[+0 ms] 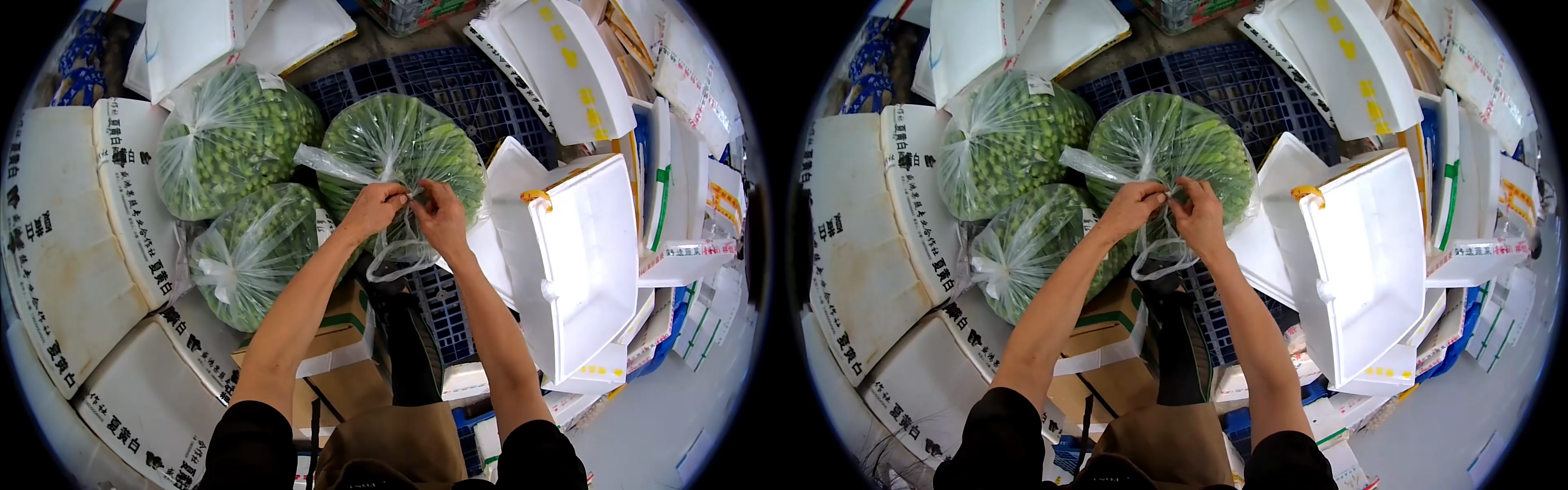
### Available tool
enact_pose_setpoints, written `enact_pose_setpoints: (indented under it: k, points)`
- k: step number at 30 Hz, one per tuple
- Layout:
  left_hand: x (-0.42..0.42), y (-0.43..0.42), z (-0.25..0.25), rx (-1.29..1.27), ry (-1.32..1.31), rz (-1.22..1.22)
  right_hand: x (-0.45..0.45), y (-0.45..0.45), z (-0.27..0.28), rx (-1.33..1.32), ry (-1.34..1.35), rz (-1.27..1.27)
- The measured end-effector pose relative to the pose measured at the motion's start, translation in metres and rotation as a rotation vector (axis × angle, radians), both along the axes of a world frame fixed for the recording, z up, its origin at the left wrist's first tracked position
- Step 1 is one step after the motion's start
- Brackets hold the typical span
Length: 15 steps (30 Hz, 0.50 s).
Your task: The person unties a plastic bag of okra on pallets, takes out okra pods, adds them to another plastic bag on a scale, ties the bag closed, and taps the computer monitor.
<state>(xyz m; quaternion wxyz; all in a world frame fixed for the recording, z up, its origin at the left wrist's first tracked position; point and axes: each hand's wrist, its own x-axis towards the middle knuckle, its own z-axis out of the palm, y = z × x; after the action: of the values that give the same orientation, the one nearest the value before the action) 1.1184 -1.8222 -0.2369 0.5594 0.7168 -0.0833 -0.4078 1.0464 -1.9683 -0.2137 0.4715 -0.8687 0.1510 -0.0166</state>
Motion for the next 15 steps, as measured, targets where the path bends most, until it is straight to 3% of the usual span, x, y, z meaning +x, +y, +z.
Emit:
enact_pose_setpoints:
  k: [6,8,12,15]
  points:
    - [0.006,0.0,0.001,-0.031,0.21,0.032,0.0,-0.016,-0.014,0.065,-0.104,0.096]
    - [0.009,0.001,-0.001,-0.002,0.211,0.008,0.001,-0.015,-0.015,-0.17,-0.18,0.179]
    - [0.008,-0.002,0.007,0.083,-0.015,-0.06,0.005,-0.02,-0.019,-0.533,-0.199,0.202]
    - [0.01,0.003,0.023,0.307,-0.208,-0.287,0.004,-0.059,-0.025,-0.545,-0.056,0.121]
